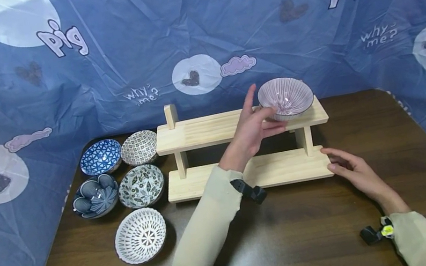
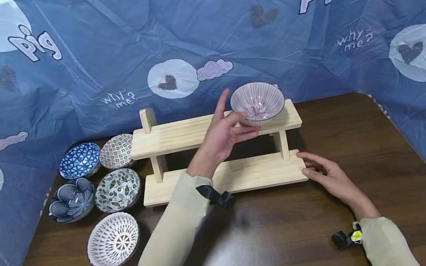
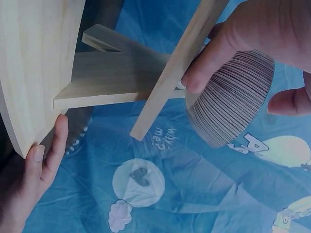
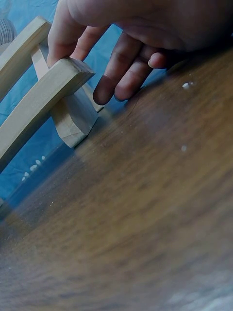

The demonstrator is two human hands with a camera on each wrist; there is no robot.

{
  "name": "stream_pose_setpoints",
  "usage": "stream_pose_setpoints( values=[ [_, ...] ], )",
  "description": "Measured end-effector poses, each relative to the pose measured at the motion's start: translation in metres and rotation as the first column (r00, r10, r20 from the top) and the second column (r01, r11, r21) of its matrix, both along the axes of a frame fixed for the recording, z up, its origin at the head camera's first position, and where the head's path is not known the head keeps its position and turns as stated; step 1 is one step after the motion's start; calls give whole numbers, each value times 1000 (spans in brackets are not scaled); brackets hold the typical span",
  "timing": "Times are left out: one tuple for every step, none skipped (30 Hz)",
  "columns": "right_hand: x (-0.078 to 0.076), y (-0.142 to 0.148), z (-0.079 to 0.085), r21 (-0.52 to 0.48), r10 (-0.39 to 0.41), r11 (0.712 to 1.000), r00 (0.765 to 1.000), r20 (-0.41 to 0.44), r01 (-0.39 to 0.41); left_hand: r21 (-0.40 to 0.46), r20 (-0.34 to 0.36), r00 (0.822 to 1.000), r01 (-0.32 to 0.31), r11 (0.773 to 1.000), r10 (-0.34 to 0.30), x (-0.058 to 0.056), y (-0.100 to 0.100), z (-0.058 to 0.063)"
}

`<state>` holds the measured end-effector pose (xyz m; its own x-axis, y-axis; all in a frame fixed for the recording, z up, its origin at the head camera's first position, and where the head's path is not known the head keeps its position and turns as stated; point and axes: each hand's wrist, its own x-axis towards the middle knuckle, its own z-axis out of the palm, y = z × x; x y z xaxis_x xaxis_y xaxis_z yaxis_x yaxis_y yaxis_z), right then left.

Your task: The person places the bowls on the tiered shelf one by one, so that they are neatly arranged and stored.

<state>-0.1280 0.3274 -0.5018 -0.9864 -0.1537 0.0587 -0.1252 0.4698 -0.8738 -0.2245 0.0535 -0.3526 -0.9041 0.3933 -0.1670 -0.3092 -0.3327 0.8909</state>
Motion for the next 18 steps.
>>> stream_pose_setpoints(
  values=[
    [0, 0, 0, -1, 1, 1000, 1000, 0, -1, -7, -5, 1000, -1, 1000, 1, 0, -1, 0],
    [0, 0, 0, -3, 1, 1000, 1000, 1, -1, -13, -12, 1000, -2, 1000, 2, 1, -2, -1],
    [0, 0, -1, -4, 0, 1000, 1000, 1, 0, -15, -18, 1000, -4, 1000, 4, 2, -3, -1],
    [1, 0, -1, -3, 0, 1000, 1000, 1, 0, -16, -25, 1000, -6, 1000, 5, 2, -4, -1],
    [1, 0, -1, -5, 0, 1000, 1000, 1, 0, -19, -30, 1000, -8, 1000, 7, 3, -5, -1],
    [1, 0, -1, -6, 0, 1000, 1000, -1, 0, -20, -38, 999, -8, 1000, 7, 4, -6, -1],
    [1, 0, 0, -8, 1, 1000, 1000, -2, -1, -21, -46, 999, -8, 1000, 7, 5, -8, -1],
    [1, 0, 0, -11, 3, 1000, 1000, -3, -3, -21, -53, 999, -10, 1000, 8, 6, -9, -1],
    [1, 0, 0, -12, 4, 1000, 1000, -4, -4, -22, -59, 998, -12, 1000, 10, 7, -11, -1],
    [1, 0, 0, -14, 6, 1000, 1000, -4, -6, -21, -65, 998, -13, 1000, 12, 9, -12, -1],
    [1, 0, 0, -15, 6, 1000, 1000, -3, -6, -19, -70, 997, -14, 1000, 13, 10, -14, 0],
    [1, 0, 0, -14, 7, 1000, 1000, 0, -7, -13, -74, 997, -16, 1000, 15, 11, -15, 0],
    [1, 0, 0, -16, 6, 1000, 1000, 1, -6, -8, -77, 997, -19, 1000, 18, 12, -17, 1],
    [1, 0, 0, -16, 6, 1000, 1000, 3, -6, -3, -78, 997, -21, 1000, 20, 14, -19, 1],
    [1, 0, 0, -14, 4, 1000, 1000, 5, -4, 0, -79, 997, -23, 1000, 23, 16, -21, 2],
    [1, 0, 0, -16, 4, 1000, 1000, 7, -4, 0, -82, 996, -25, 1000, 25, 17, -22, 3],
    [0, 0, 0, -18, 4, 1000, 1000, 7, -4, -3, -85, 996, -26, 1000, 26, 19, -25, 3],
    [0, 0, 0, -20, 4, 1000, 1000, 8, -4, -9, -89, 996, -29, 1000, 28, 21, -27, 4]
  ],
)
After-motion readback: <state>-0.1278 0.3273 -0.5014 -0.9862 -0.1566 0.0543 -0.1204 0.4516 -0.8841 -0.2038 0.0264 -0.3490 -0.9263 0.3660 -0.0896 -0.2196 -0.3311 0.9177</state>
